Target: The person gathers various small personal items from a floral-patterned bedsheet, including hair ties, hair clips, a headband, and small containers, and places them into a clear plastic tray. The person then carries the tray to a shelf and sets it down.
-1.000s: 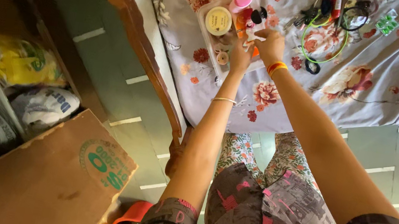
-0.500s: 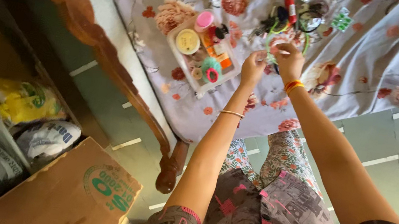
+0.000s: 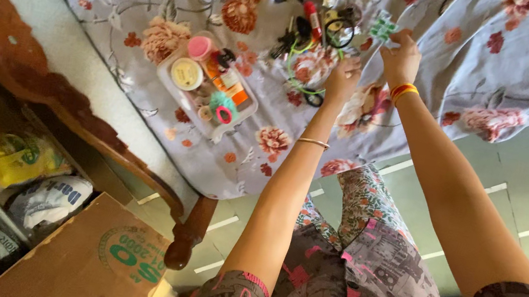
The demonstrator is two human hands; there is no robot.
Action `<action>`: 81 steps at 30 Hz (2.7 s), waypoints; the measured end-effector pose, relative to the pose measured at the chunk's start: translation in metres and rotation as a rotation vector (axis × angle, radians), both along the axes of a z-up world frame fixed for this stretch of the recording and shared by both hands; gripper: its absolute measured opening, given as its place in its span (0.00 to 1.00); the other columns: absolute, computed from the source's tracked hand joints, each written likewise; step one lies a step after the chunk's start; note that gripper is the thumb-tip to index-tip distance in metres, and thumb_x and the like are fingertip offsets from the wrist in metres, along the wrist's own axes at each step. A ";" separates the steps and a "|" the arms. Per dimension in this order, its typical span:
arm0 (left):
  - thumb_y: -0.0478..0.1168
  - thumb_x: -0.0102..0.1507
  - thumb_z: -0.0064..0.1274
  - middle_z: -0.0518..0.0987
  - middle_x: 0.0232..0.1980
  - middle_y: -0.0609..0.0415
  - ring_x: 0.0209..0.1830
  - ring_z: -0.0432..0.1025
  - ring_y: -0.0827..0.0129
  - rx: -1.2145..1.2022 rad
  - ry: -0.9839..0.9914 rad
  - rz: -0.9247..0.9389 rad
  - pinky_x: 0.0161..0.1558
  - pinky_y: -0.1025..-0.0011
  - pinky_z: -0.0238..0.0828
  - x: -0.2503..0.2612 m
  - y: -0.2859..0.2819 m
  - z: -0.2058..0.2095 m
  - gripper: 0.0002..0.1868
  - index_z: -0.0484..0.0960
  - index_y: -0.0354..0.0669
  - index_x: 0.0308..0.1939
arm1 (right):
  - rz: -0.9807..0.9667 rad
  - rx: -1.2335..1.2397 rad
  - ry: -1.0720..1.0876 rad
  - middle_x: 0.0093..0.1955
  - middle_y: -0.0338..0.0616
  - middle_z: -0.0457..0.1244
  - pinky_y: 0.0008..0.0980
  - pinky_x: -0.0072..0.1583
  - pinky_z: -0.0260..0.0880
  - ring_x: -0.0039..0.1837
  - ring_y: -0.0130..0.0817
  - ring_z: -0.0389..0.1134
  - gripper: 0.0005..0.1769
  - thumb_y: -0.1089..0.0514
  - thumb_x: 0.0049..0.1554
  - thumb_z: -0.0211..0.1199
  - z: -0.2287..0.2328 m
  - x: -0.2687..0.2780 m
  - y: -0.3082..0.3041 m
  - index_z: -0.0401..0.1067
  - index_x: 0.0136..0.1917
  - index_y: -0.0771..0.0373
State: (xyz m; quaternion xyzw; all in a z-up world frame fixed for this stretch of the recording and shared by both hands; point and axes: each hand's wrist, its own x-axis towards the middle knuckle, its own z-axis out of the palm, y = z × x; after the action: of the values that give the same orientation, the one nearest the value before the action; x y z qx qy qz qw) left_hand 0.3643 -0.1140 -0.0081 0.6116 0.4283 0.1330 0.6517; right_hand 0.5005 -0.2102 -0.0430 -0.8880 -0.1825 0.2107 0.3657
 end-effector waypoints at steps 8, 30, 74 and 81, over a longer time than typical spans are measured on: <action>0.28 0.62 0.54 0.80 0.62 0.39 0.57 0.78 0.53 -0.162 0.131 0.031 0.58 0.63 0.74 0.047 -0.016 -0.031 0.27 0.71 0.33 0.67 | 0.154 -0.209 -0.056 0.59 0.57 0.62 0.48 0.62 0.65 0.61 0.58 0.63 0.28 0.55 0.48 0.78 -0.021 0.034 0.012 0.75 0.61 0.61; 0.40 0.67 0.59 0.81 0.55 0.46 0.51 0.78 0.63 -0.096 0.024 0.248 0.53 0.67 0.76 0.014 -0.025 -0.024 0.23 0.73 0.37 0.63 | -0.094 0.067 0.358 0.48 0.46 0.73 0.29 0.52 0.73 0.48 0.27 0.74 0.17 0.56 0.56 0.73 0.011 -0.019 -0.014 0.77 0.56 0.67; 0.32 0.58 0.53 0.84 0.39 0.37 0.41 0.81 0.47 0.165 0.545 0.425 0.45 0.56 0.77 -0.344 0.213 0.048 0.18 0.80 0.34 0.52 | 0.511 -0.311 0.318 0.31 0.48 0.69 0.35 0.37 0.75 0.31 0.37 0.73 0.18 0.49 0.58 0.67 0.094 -0.365 0.274 0.77 0.42 0.69; 0.29 0.58 0.52 0.84 0.45 0.37 0.47 0.79 0.45 0.395 0.511 0.433 0.49 0.56 0.75 -0.348 0.203 0.045 0.20 0.82 0.36 0.54 | 0.646 -0.331 0.264 0.30 0.46 0.69 0.38 0.43 0.73 0.34 0.37 0.73 0.16 0.45 0.57 0.67 0.123 -0.366 0.263 0.81 0.43 0.60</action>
State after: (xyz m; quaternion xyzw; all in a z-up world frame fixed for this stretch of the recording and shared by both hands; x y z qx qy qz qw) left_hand 0.0164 0.0889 0.0371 0.6344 0.6621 0.1906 0.3504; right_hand 0.1347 0.0532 0.0796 -0.7971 -0.3676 0.4541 0.1526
